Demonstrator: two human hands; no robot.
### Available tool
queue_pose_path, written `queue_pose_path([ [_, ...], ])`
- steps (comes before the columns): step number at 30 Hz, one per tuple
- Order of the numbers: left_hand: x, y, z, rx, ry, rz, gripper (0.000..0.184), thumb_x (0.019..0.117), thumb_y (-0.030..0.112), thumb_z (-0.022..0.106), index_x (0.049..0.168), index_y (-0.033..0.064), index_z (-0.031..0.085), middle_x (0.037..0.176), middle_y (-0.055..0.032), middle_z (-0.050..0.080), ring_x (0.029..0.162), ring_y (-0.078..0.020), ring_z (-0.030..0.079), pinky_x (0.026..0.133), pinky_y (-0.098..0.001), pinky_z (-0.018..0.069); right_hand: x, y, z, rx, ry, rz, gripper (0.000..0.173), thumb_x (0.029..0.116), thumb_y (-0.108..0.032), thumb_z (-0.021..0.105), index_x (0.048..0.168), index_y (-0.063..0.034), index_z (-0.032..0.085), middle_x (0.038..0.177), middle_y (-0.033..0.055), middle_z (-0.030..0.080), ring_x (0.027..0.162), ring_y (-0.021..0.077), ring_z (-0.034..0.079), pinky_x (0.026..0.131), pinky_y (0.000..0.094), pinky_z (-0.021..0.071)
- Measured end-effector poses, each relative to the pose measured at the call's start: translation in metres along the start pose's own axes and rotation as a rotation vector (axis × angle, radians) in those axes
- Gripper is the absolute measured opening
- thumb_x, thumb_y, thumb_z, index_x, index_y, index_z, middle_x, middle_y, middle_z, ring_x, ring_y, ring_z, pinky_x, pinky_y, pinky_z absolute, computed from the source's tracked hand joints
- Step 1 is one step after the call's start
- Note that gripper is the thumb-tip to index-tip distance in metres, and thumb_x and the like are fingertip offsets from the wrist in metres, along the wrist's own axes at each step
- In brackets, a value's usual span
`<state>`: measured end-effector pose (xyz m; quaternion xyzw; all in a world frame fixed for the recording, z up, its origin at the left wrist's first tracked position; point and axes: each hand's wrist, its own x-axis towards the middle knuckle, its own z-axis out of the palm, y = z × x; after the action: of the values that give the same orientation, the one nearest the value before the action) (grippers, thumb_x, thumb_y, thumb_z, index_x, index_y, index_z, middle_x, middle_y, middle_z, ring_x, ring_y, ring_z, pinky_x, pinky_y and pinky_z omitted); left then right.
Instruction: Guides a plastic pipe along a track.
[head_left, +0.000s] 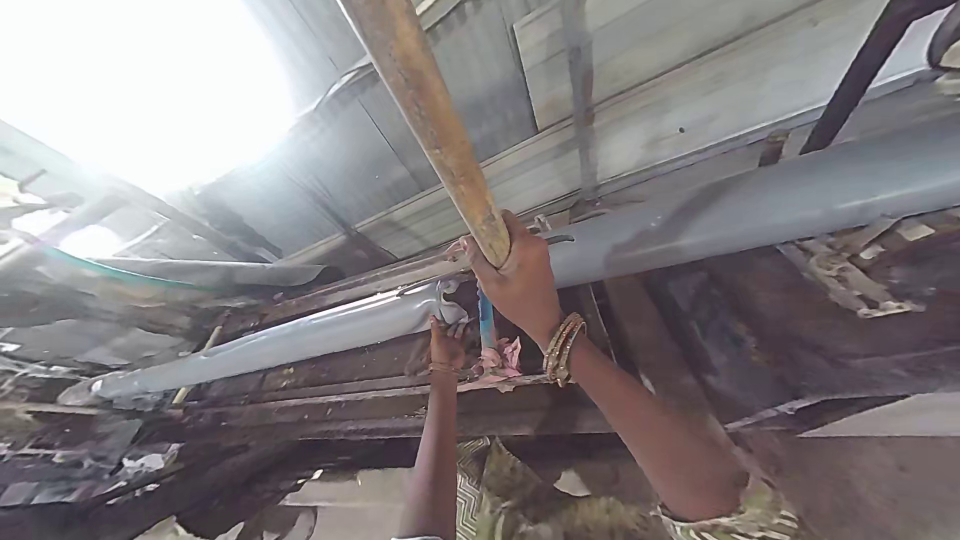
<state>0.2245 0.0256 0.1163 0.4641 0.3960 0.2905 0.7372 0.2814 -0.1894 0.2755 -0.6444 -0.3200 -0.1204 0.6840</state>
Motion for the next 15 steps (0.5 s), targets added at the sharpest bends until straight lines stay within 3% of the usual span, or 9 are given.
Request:
queue_pose_path([
  [4, -0.0011, 0.0027, -0.0007, 0.046, -0.015, -0.028, 0.067, 0.1114, 0.052, 0.017, 0.152, -0.0012, 0.029, 0.149, -0.0229, 0.044, 0.123, -0.0275, 0.056, 0.099, -0.0379, 0.0497, 0.0035, 0.0063, 0.0087, -0.01, 0.08, -0.05, 0.021, 0.0924, -0.016, 0.065, 0.105, 0.0012, 0.065, 0.072, 0.0089, 0.065, 0.062, 0.0175, 0.063, 0.056, 0.0352, 0.0488],
  [8, -0.0046, 0.0017, 0.001, 0.053, -0.037, -0.033, 0.068, 0.1115, 0.051, 0.017, 0.152, -0.0022, 0.028, 0.15, -0.0236, 0.043, 0.125, -0.0277, 0.056, 0.101, -0.0378, 0.0495, 0.0003, 0.0017, 0.0042, -0.035, 0.026, -0.002, 0.022, 0.0972, -0.016, 0.065, 0.111, 0.0013, 0.062, 0.071, 0.0086, 0.061, 0.059, 0.0165, 0.058, 0.053, 0.0332, 0.0452],
  [13, -0.0045, 0.0014, 0.0017, 0.068, -0.021, -0.044, 0.068, 0.1113, 0.052, 0.019, 0.152, -0.0006, 0.031, 0.15, -0.0221, 0.045, 0.123, -0.0265, 0.057, 0.099, -0.0377, 0.0496, -0.0031, 0.0025, 0.0012, -0.017, -0.003, 0.031, 0.022, 0.0961, -0.021, 0.065, 0.109, -0.003, 0.06, 0.067, 0.0067, 0.056, 0.051, 0.016, 0.053, 0.044, 0.0314, 0.0411],
  [15, -0.004, -0.0006, 0.002, 0.066, -0.023, -0.044, 0.067, 0.1114, 0.051, 0.02, 0.151, -0.0009, 0.032, 0.146, -0.0209, 0.048, 0.12, -0.025, 0.058, 0.097, -0.0369, 0.0505, -0.001, 0.0026, 0.0039, -0.005, 0.042, -0.007, 0.02, 0.0946, -0.017, 0.065, 0.106, -0.0018, 0.062, 0.068, 0.006, 0.058, 0.054, 0.0141, 0.055, 0.049, 0.031, 0.042],
])
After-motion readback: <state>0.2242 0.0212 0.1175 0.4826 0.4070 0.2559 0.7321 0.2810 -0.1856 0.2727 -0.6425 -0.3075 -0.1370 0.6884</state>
